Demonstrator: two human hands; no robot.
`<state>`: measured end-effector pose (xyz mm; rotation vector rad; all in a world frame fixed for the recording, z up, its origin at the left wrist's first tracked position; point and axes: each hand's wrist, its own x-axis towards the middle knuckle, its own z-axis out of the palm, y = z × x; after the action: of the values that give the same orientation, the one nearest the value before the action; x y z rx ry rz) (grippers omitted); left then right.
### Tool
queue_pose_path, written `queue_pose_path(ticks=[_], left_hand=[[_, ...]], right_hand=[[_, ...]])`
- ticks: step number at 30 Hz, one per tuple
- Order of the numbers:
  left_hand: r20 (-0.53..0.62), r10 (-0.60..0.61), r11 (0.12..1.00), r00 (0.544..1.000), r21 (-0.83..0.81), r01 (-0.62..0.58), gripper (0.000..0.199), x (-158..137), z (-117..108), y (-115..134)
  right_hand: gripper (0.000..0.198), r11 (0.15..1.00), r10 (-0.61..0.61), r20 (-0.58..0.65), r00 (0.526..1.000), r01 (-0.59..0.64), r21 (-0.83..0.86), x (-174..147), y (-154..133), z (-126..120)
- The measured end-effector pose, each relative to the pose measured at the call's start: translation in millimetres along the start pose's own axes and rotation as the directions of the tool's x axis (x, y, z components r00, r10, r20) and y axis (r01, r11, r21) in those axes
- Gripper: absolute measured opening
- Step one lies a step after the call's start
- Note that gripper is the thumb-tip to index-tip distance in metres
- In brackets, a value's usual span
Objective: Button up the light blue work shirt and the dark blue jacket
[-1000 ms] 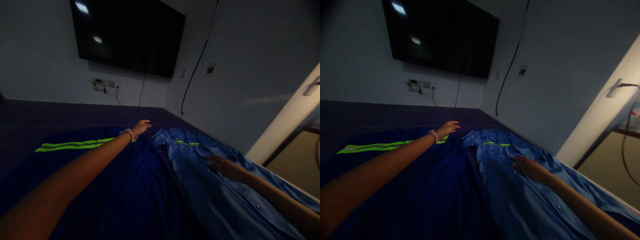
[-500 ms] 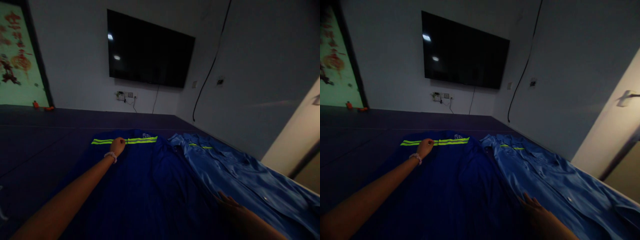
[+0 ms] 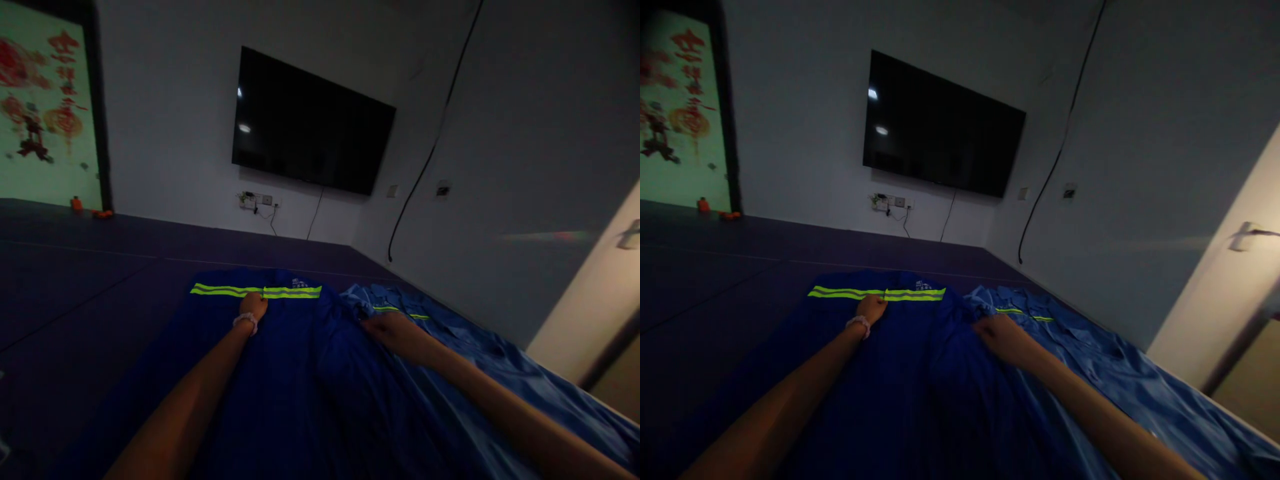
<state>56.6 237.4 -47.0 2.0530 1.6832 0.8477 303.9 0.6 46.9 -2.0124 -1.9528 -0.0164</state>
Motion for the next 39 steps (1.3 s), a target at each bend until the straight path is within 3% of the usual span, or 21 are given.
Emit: queue_pose_path(ticks=[1, 3, 4, 6, 9, 12, 21, 39], left_hand=[[0.007, -0.015, 1.0, 1.0, 0.006, 0.015, 0.021, 0.3, 3.5, 2.7], [0.013, -0.047, 0.999, 0.999, 0.02, 0.047, 0.022, 0.8, 8.2, 5.8], [0.013, -0.06, 0.998, 0.998, 0.027, 0.06, 0.022, 1.0, 9.3, 6.2], [0.01, -0.077, 0.996, 0.997, 0.038, 0.076, 0.024, 1.5, 9.5, 5.5], [0.015, -0.08, 0.996, 0.997, 0.044, 0.079, 0.024, 2.4, 6.4, 2.3], [0.021, -0.062, 0.997, 0.998, 0.037, 0.061, 0.025, 3.4, 3.0, -0.4], [0.002, -0.009, 0.999, 1.0, -0.031, 0.009, 0.023, 6.5, 4.7, -1.4], [-0.033, 0.048, 0.996, 0.998, -0.078, -0.051, 0.021, 15.6, 9.9, -17.2]], right_hand=[[0.027, 0.994, -0.039, 0.043, 0.998, 0.034, 0.103, 35.3, -26.7, 10.4], [0.026, 0.958, 0.031, 0.046, 0.998, -0.042, 0.284, 97.9, -72.5, 43.3], [0.026, 0.935, 0.118, 0.038, 0.992, -0.124, 0.331, 123.5, -91.1, 63.2], [0.029, 0.926, 0.163, 0.006, 0.987, -0.155, 0.343, 160.8, -119.1, 102.9], [0.028, 0.925, 0.218, -0.065, 0.974, -0.185, 0.331, 185.6, -139.4, 149.5], [0.022, 0.929, 0.243, -0.103, 0.965, -0.201, 0.311, 188.4, -140.3, 175.6], [0.018, 0.946, 0.164, -0.151, 0.975, -0.112, 0.303, 186.3, -119.9, 190.1], [0.022, 0.903, 0.219, -0.231, 0.948, -0.107, 0.416, 193.0, -120.8, 200.0]])
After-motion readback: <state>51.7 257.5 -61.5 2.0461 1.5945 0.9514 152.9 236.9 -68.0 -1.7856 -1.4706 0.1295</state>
